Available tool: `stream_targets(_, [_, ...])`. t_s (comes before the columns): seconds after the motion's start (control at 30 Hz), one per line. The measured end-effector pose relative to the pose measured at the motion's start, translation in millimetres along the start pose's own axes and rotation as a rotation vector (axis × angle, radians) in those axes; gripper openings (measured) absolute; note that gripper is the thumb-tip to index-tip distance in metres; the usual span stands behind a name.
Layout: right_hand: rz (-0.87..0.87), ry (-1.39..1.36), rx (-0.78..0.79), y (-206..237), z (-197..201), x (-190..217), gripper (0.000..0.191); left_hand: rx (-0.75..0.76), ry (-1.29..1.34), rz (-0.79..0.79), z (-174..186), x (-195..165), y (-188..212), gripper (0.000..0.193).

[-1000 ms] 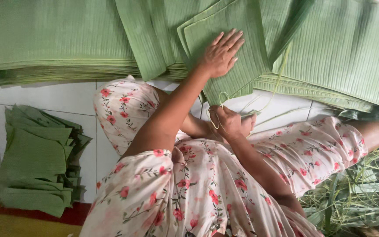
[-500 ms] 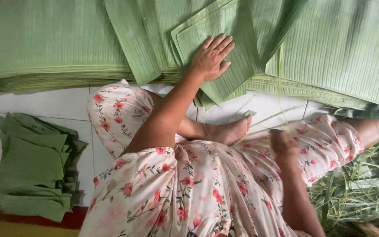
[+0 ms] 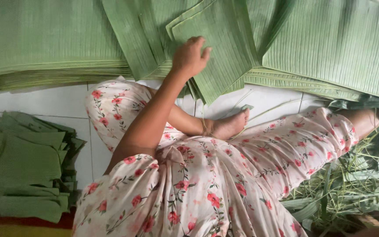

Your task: The person sits on the floor among large stacks of banana leaves and processes them one at a time: they take a leaf section, remove the stiff central rib and edge strips by hand, fold or press the leaf piece, and place it onto a growing stack of prepared leaf pieces beside them.

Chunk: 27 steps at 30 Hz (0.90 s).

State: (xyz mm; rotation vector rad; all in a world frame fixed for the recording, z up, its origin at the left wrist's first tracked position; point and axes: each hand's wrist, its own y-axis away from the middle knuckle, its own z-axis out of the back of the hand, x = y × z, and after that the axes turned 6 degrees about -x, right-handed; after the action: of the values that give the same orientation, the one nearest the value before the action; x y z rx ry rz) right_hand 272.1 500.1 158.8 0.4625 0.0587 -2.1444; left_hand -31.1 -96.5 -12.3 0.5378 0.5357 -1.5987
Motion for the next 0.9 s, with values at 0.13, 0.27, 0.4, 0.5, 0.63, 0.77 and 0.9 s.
stream_targets(0.13, [0.527,-0.570,-0.286,-26,36,165,0.024,0.107,-0.052,0.180,41,44,33,0.040])
stream_targets(0.27, [0.868,-1.042,-0.224,-43,49,366,0.028,0.452,0.352,0.564,53,58,52,0.047])
stream_targets(0.4, [0.691,-1.051,-0.211,-50,52,478,0.032,0.417,0.548,0.714,37,49,55,0.047])
stream_targets(0.5, [0.638,-0.999,-0.186,-42,53,509,0.040,0.325,0.422,0.624,24,44,50,0.049])
stream_targets(0.63, [0.619,-1.016,-0.009,-37,42,505,0.056,0.157,0.140,0.377,18,49,51,0.048])
stream_targets(0.77, [0.219,-1.682,0.757,-42,32,476,0.043,0.144,0.146,0.487,15,50,56,0.068])
stream_targets(0.9, [-0.107,-1.956,0.950,-32,14,465,0.037,0.084,0.670,0.573,-6,43,56,0.096])
